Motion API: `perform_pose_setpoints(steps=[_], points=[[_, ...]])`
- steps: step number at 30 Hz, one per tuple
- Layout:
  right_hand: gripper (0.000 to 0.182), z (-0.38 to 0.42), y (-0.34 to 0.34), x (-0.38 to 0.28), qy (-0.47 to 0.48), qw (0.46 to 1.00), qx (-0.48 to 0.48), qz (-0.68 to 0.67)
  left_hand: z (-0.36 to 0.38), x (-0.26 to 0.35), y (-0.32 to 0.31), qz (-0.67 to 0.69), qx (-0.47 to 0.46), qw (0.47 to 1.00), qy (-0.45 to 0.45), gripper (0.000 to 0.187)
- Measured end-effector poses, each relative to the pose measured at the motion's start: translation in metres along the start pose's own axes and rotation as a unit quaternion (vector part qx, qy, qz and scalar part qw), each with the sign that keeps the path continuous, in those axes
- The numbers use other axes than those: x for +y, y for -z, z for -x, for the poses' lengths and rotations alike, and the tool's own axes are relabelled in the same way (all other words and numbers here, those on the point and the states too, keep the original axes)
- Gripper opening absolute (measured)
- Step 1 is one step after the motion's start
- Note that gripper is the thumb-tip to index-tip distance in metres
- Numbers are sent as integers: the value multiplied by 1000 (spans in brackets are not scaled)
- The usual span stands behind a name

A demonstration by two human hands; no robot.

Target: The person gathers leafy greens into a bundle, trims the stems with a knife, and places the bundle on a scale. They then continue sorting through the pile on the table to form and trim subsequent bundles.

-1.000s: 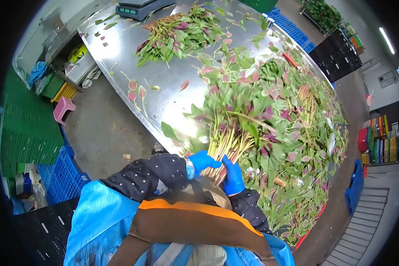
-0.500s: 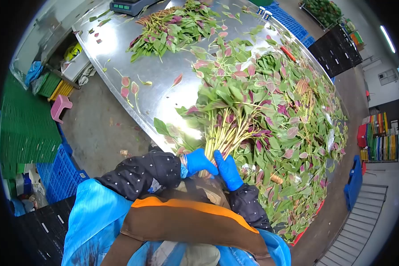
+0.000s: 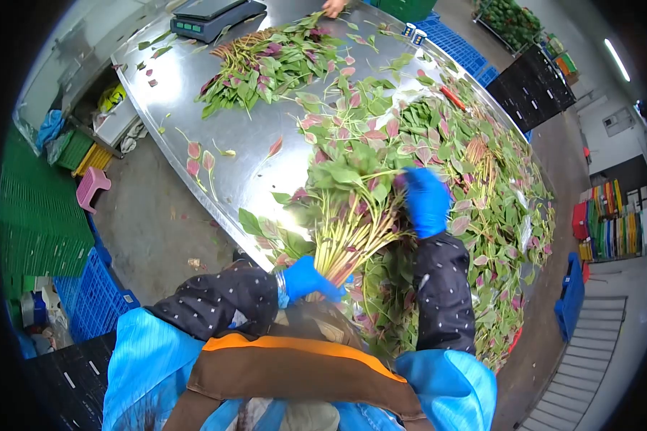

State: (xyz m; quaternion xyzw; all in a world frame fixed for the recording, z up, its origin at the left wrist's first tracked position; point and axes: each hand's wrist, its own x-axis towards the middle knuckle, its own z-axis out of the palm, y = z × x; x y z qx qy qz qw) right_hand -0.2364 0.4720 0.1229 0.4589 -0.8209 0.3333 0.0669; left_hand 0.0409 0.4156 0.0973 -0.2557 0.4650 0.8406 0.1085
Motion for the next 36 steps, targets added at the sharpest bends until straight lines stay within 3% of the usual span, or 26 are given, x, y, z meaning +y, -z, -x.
perform_pose_setpoints(steps=[1,2,3,4,6,7,8,10,12,14,15,18,19,23,26,28,30,32,36], points=[[19,-9,20,6,35,991,126,4,11,15,-9,21,18,999,-38,40],[18,-12,40,21,-35,977,192,-87,11,13,-7,22,19,998,-48,42],[15,-10,69,8,-229,912,225,-256,10,10,-4,21,17,998,-57,44],[17,-1,89,3,-282,874,265,-295,8,9,-3,17,12,997,-68,45],[20,33,102,-15,-288,902,188,-262,4,6,0,25,9,998,-56,46],[22,55,97,-18,-242,945,74,-208,-4,-4,5,29,7,998,-51,46],[20,71,86,-51,-324,882,33,-341,-10,-12,6,34,4,998,-45,47],[18,106,47,-72,-428,804,-81,-405,-10,-7,3,92,-14,995,-24,45],[21,133,-4,-75,-398,798,-146,-429,-14,-15,8,133,-41,990,-1,42],[20,133,-18,-94,-440,738,-144,-490,-7,-9,0,159,3,987,3,39],[17,132,-14,-94,-446,745,-158,-472,-3,-4,3,144,13,989,25,38],[18,130,15,-74,-372,854,-93,-351,-2,-2,8,129,19,991,36,32],[25,135,21,-56,-332,910,-91,-231,-3,-3,9,128,24,990,51,31],[31,157,19,-60,-274,941,-181,80,-5,-4,6,188,-2,980,70,35],[29,185,-8,-34,-213,970,-111,44,0,1,7,184,-3,980,82,40],[27,171,24,-30,-277,953,-35,-120,2,1,10,215,-6,976,46,44],[23,158,46,-11,-430,871,-65,-228,9,0,9,228,-26,973,28,47],[21,137,77,-39,-440,791,-64,-421,6,11,1,215,-74,974,9,50],[19,116,66,-61,-371,801,39,-468,0,0,4,182,-68,981,4,47]])
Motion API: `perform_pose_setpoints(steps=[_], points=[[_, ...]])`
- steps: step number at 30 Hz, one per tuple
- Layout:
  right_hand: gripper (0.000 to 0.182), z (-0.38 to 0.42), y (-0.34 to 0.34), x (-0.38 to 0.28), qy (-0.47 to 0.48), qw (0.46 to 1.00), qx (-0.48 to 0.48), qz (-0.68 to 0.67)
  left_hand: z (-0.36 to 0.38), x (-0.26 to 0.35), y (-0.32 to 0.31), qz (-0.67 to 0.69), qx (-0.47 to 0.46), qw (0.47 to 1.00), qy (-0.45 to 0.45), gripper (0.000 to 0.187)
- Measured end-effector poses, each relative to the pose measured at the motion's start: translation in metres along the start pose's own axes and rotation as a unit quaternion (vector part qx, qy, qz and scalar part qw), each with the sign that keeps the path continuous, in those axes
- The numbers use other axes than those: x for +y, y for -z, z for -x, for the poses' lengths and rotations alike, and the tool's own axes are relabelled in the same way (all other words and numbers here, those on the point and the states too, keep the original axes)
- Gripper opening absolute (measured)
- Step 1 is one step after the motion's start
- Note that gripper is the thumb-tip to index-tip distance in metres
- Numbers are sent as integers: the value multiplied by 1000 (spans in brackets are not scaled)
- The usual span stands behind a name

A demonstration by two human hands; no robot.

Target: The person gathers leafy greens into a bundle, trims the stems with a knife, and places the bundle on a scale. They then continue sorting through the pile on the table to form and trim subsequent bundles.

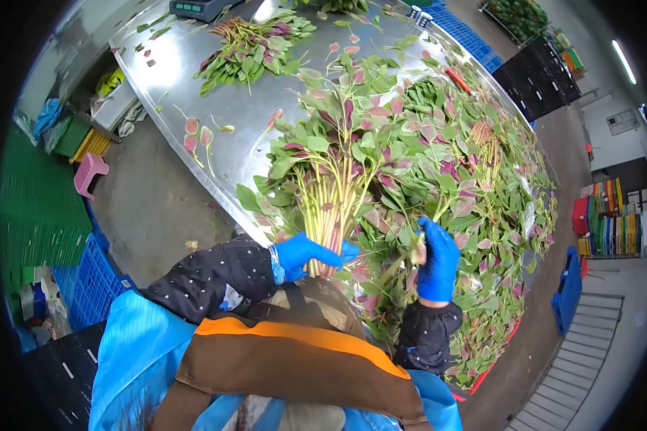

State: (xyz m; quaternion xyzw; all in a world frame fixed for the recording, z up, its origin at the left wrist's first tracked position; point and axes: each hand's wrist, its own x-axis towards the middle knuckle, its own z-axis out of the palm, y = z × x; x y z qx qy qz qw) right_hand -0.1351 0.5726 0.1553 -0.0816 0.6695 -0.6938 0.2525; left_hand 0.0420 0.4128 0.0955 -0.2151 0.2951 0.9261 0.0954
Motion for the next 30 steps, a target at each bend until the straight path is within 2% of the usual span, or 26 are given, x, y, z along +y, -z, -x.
perform_pose_setpoints(steps=[1,2,4,5,8,9,13,16,18,19,20,21,22,24,25,28,29,30], points=[[18,-6,-7,10,33,999,-23,8,0,2,0,-20,-9,1000,6,47],[18,-11,-18,14,18,999,-27,27,1,4,-1,-13,-5,1000,21,46],[19,-18,-39,26,-80,995,-25,-50,2,4,-3,5,3,999,51,42],[19,-23,-46,34,-70,995,-34,-70,3,2,-5,51,3,998,35,34],[19,-28,-65,42,-86,994,-24,-61,6,3,-2,23,26,999,24,29],[17,-26,-65,42,-94,995,-44,-8,4,0,1,19,43,999,7,31],[20,-21,-60,52,-106,992,-70,10,0,-4,2,-21,45,999,-17,32],[25,-6,-28,65,-152,984,-98,0,3,-1,-2,-62,74,995,-22,29],[24,4,-21,111,-207,949,-234,31,4,0,-4,-116,61,990,-50,28],[24,30,-35,89,-258,933,-230,-97,5,-1,-4,-154,48,986,-49,28],[25,37,-44,90,-256,935,-235,-78,4,-1,-5,-191,34,980,-46,28],[25,37,-53,92,-276,931,-229,-71,0,-1,2,-213,-20,977,15,28],[26,34,-59,93,-295,926,-225,-64,0,-5,4,-257,24,965,-35,29],[27,27,-53,82,-294,932,-186,97,2,-9,3,-344,113,922,-138,32],[28,26,-51,77,-292,925,-165,178,5,-5,9,-362,156,917,-66,32],[24,33,-58,66,-316,935,-150,-53,10,-3,13,-172,138,975,-26,30],[23,29,-58,93,-287,940,-169,-81,6,-4,13,-256,165,952,-15,22],[22,31,-60,90,-273,945,-171,-54,4,-5,15,-242,176,954,-15,21]])
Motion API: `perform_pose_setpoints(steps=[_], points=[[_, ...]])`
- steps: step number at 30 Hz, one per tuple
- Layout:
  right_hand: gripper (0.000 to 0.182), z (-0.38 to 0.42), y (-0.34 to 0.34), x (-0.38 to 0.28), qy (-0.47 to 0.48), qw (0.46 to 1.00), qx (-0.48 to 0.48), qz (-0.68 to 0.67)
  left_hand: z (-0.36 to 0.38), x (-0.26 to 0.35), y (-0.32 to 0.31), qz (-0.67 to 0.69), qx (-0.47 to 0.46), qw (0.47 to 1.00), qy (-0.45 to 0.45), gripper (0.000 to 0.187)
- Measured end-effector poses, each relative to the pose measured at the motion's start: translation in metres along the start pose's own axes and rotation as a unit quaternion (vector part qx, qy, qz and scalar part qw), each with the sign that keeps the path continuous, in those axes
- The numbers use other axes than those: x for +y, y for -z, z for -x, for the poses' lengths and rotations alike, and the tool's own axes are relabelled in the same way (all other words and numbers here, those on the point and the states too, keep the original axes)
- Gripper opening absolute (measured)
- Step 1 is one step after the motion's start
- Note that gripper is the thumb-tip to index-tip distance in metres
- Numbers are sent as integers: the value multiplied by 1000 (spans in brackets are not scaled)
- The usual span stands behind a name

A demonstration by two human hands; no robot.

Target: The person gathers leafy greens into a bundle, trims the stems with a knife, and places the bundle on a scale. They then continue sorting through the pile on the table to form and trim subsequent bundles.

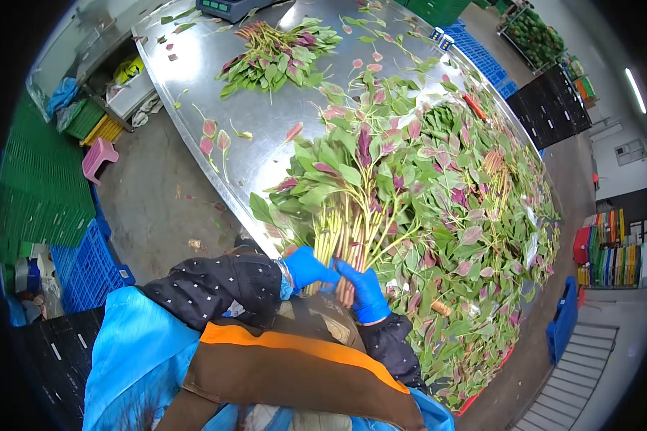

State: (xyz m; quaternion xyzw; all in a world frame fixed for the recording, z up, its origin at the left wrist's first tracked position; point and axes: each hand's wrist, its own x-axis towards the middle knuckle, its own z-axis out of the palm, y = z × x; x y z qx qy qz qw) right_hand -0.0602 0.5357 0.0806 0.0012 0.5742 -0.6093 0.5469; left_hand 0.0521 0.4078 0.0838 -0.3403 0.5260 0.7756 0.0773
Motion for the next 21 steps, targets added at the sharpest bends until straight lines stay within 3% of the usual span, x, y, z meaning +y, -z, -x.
perform_pose_setpoints(steps=[3,6,7,9,10,12,13,14,16,17,18,20,21], points=[[19,4,-1,-14,19,997,3,79,-8,-5,1,62,33,997,21,20],[17,10,-3,-39,-7,992,0,125,5,12,1,103,-27,992,69,26],[17,21,-10,-58,-34,985,-32,164,9,22,3,9,-44,996,83,29],[16,31,1,-91,-6,977,8,213,29,66,12,-30,-61,993,99,28],[16,50,20,-127,69,982,13,177,42,93,21,-48,-68,990,114,28],[15,87,57,-199,218,970,6,108,59,146,78,75,-186,966,162,22],[15,66,79,-196,183,954,86,221,54,155,102,-152,-67,971,171,22],[16,45,103,-199,150,916,163,334,52,162,120,-365,61,915,162,22],[19,81,88,-233,55,957,154,239,64,201,134,-246,-53,962,108,24],[14,86,99,-236,139,962,132,194,65,210,129,-106,-136,985,6,26],[10,82,103,-224,194,965,85,155,52,211,136,43,-183,982,37,26],[12,67,90,-198,266,953,141,-40,50,193,80,117,-86,988,-61,26],[11,58,93,-181,256,961,79,-72,40,186,64,154,-101,982,-52,29]])
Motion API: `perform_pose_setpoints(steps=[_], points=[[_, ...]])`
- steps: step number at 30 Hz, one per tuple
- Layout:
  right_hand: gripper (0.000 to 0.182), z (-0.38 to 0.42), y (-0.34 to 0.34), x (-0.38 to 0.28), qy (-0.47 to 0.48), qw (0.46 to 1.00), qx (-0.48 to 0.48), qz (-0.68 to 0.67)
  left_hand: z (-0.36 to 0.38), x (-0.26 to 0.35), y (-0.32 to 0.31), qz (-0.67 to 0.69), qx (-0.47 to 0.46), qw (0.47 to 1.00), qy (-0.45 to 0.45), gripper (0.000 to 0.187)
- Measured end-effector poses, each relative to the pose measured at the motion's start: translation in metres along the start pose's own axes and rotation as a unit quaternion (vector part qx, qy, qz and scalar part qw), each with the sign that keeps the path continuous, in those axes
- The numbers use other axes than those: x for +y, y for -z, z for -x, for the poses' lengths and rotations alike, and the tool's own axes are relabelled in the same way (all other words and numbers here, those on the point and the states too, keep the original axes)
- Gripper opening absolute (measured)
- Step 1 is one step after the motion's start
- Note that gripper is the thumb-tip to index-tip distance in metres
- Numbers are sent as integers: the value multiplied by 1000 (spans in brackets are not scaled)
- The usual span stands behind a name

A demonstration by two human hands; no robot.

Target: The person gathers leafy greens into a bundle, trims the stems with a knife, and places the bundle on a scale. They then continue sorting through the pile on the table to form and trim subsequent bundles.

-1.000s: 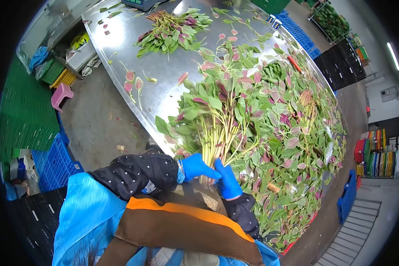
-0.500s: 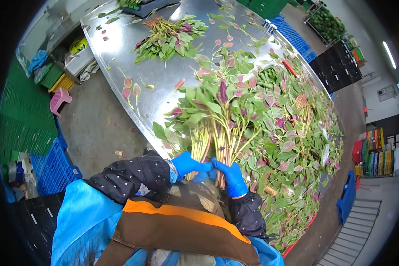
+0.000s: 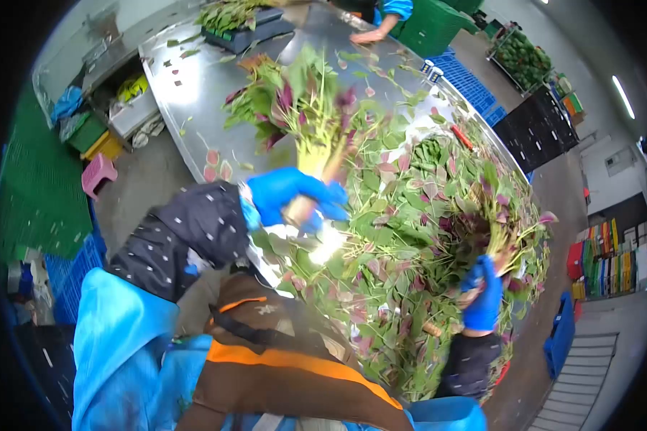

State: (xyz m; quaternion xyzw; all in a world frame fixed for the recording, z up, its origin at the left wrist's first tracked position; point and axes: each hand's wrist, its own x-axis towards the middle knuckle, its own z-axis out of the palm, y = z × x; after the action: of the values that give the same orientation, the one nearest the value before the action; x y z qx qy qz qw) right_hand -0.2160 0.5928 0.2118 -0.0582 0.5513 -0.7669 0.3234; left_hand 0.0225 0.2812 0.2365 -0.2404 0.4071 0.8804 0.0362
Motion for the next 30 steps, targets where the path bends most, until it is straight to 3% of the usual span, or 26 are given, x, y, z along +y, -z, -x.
perform_pose_setpoints(steps=[1,2,3,5,6,7,9,12,14,15,17,18,20,21,22,25,28,30], points=[[6,16,-29,21,-21,999,43,12,-9,-24,-8,47,-9,999,23,33],[7,22,-28,53,-81,996,-24,-20,-19,-51,-15,76,-33,996,37,34],[9,37,-53,81,-114,993,34,12,-31,-75,-21,98,-61,992,47,35],[14,43,-62,137,-180,983,-11,-32,-42,-126,-35,38,-12,998,56,36],[16,53,-78,148,-194,981,-9,25,-51,-148,-29,-9,28,995,94,35],[22,52,-65,174,-213,962,-2,173,-60,-171,-21,-57,69,987,133,35],[30,51,-66,196,-232,952,-14,199,-71,-226,11,23,21,994,104,32],[44,53,-67,196,-233,966,-66,85,-54,-202,-3,97,10,981,165,28],[39,43,-59,200,-100,965,-117,211,-52,-192,-6,71,24,963,260,23],[37,39,-60,194,-28,952,-140,272,-54,-194,-4,76,-26,961,266,23],[35,45,-57,170,-267,933,-166,174,-55,-197,-4,85,-126,950,271,23],[35,44,-37,175,-321,914,-214,127,-54,-195,-6,53,-124,953,273,22],[25,41,-56,162,-336,910,-216,109,-65,-217,-4,-97,-164,966,175,22],[29,53,-84,147,-300,931,-162,127,-67,-213,-4,-115,-157,967,162,22],[27,51,-87,145,-303,928,-177,128,-63,-200,-8,-133,-150,968,149,21],[28,43,-98,137,-313,912,-240,114,-32,-169,-29,180,-138,954,197,17],[35,44,-127,106,-316,869,-225,306,-40,-170,-9,61,-131,976,164,22],[36,4,-96,99,-227,729,-418,491,-27,-136,-11,56,-143,970,187,22]])
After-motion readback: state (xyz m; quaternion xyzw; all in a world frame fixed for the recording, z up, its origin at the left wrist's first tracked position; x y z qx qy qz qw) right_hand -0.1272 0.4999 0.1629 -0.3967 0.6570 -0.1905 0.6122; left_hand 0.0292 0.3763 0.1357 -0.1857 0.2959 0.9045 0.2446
